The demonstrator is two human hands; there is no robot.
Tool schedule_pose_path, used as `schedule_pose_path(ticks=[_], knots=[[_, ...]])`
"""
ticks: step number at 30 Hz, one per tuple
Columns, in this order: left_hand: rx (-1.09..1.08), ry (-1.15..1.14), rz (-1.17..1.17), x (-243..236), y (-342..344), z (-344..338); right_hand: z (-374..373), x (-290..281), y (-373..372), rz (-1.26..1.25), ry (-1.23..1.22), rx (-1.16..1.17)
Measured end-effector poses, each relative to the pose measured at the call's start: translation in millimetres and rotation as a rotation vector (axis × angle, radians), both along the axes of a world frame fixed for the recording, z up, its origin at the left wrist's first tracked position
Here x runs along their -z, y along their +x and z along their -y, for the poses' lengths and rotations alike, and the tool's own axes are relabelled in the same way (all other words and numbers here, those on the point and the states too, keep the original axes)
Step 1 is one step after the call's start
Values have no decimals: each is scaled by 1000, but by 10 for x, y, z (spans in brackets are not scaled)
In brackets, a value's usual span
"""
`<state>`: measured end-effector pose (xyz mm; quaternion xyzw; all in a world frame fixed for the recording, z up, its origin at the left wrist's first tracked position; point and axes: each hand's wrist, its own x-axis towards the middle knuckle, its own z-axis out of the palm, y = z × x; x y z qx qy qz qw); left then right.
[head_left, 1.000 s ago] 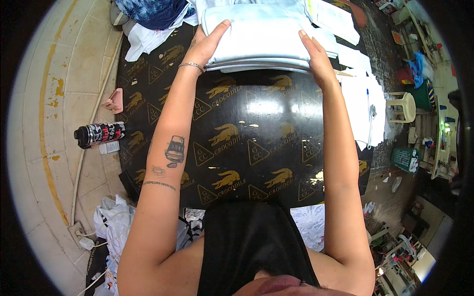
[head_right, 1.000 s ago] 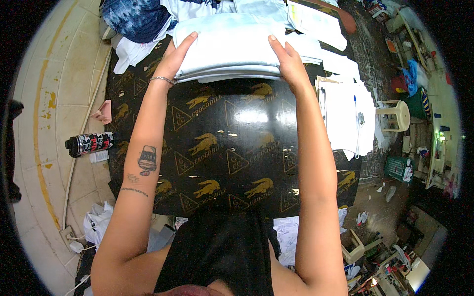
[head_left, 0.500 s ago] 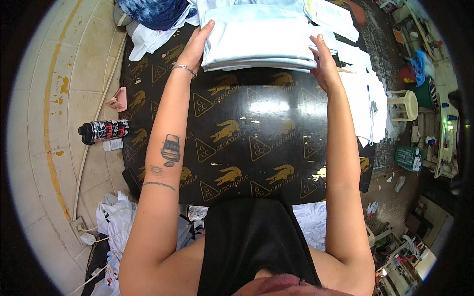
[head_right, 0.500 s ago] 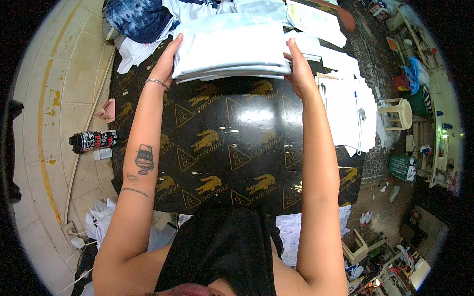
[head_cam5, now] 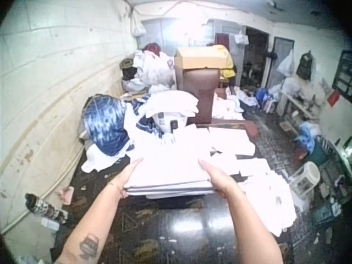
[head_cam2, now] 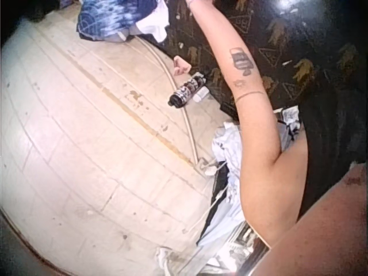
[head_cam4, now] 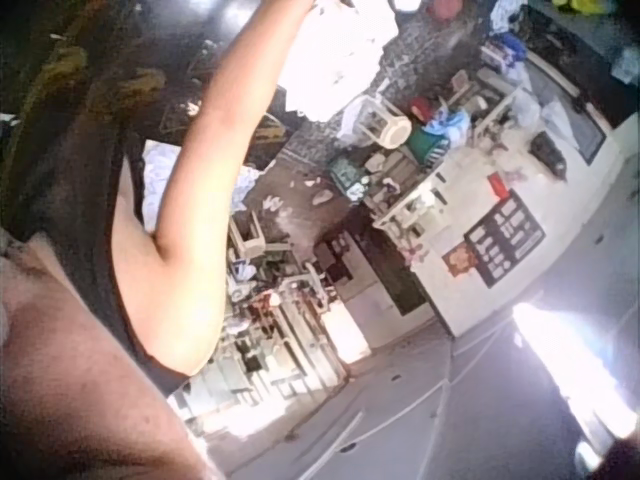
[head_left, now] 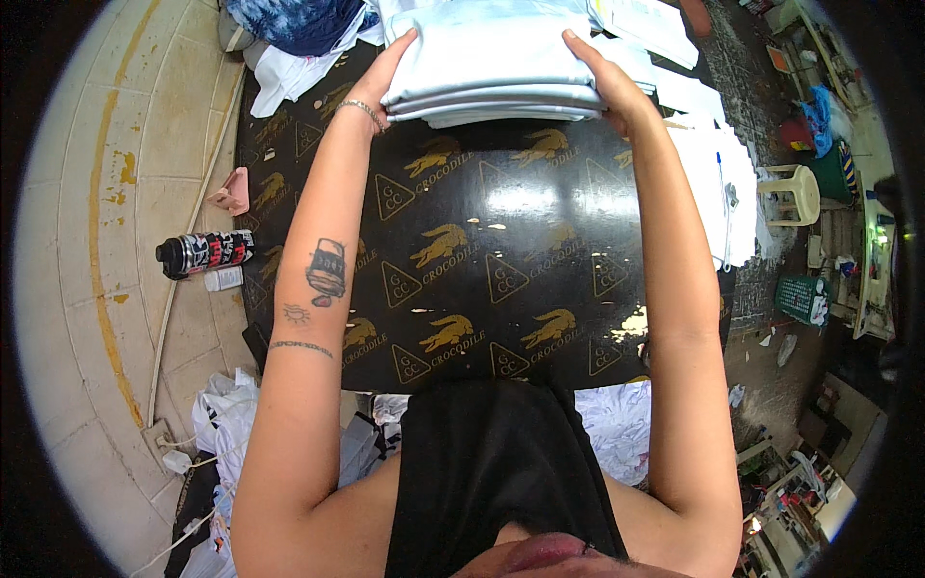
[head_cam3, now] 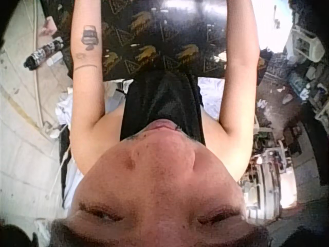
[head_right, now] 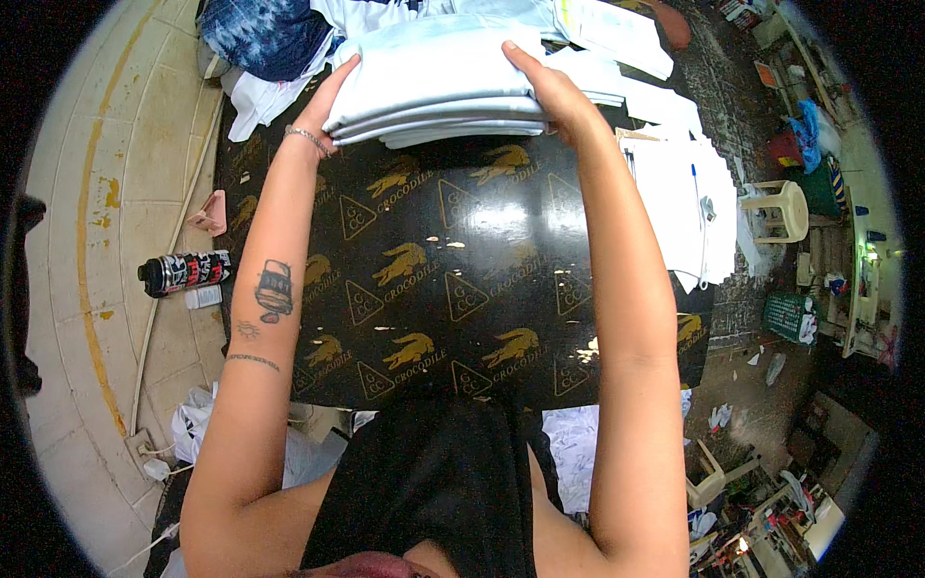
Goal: The person cuts a white fabric sheet on a table using shears, then folds the cut piece and places it on a stack. They repeat this process with additional white fabric sheets, cutting and stacking the pieces.
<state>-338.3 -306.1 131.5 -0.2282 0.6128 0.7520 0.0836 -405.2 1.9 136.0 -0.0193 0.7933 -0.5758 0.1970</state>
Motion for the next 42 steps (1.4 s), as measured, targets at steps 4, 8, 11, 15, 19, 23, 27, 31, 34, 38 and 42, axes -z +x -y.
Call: schedule_pose_path(ticks=[4,8,11,15,19,23,27,31,34,38,42], knots=[[59,-109,72,50,-88,153,-34,44,-154,-64,93,-17],[117,24,122,59,-177,226,-76,84,-356,174,124,-105],[112,-11,121,41,-251,260,-88,122,-433,216,80,86],[105,45,118,41,-332,291,-85,155,-434,351,-344,-26],[48,103,131,83,-378,295,-70,176,-474,384,-429,1],[47,153,102,113,-409,283,-89,228,-560,395,-473,-72],[66,199,75,114,-427,267,-79,265,-670,293,-384,1],[80,194,78,97,-439,245,-18,214,-774,474,-385,-103],[84,188,78,89,-453,222,20,155,-810,419,-293,-134],[100,182,77,91,-495,191,57,116,-804,469,-340,-147],[109,187,70,103,-533,180,77,103,-789,477,-335,-85]])
